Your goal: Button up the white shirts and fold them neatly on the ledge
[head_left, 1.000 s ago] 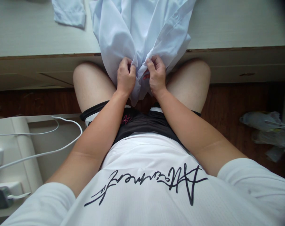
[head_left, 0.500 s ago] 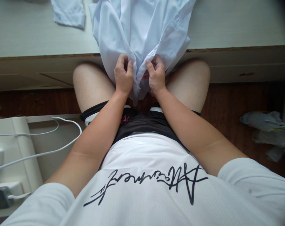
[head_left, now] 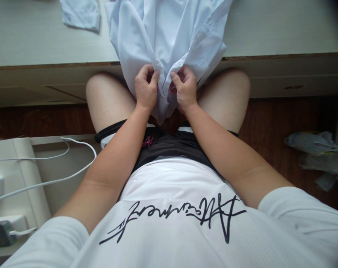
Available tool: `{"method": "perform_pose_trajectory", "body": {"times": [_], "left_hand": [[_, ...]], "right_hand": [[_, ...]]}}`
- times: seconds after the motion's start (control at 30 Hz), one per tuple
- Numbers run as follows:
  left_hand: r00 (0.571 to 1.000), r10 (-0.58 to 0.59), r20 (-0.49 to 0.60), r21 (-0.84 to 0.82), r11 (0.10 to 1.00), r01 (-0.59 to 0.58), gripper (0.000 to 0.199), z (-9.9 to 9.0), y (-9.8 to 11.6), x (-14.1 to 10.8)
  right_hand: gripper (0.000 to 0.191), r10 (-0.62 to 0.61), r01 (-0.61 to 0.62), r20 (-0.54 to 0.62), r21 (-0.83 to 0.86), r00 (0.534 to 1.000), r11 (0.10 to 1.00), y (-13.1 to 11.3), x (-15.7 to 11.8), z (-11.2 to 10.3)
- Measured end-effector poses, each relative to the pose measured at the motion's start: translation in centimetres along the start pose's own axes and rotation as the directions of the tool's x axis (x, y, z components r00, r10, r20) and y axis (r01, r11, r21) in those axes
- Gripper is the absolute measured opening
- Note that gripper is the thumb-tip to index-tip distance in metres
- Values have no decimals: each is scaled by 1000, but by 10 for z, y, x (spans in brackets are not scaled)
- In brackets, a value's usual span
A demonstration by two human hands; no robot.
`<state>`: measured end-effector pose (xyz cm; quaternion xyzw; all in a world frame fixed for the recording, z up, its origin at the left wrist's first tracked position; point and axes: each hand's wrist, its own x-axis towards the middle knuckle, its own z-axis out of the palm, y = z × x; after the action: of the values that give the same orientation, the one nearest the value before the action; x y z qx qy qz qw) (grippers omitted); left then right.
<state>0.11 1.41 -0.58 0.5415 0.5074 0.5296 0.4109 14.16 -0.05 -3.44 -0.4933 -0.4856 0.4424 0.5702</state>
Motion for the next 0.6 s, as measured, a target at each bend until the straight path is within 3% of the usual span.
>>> {"method": "perform_pose_trajectory", "body": {"times": [0.13,0.37,0.47,0.6], "left_hand": [[1000,-23,-5,-17,1000,23,30,2,-3,0],[992,-56,-113,-95,994,45,47,2,-12,2],[995,-33,-94,-95,995,24,50,3,-11,2],[1000,14,4,-63,998,-14,45,4,-4,1]], "right_hand": [[49,21,-22,3,15,1000,1000,0,1,-1],[51,55,-50,-54,87,997,995,-1,2,0],[50,91,-87,-40,91,995,992,2,1,1],[49,51,-51,-10,65,999,997,6,0,1]]}}
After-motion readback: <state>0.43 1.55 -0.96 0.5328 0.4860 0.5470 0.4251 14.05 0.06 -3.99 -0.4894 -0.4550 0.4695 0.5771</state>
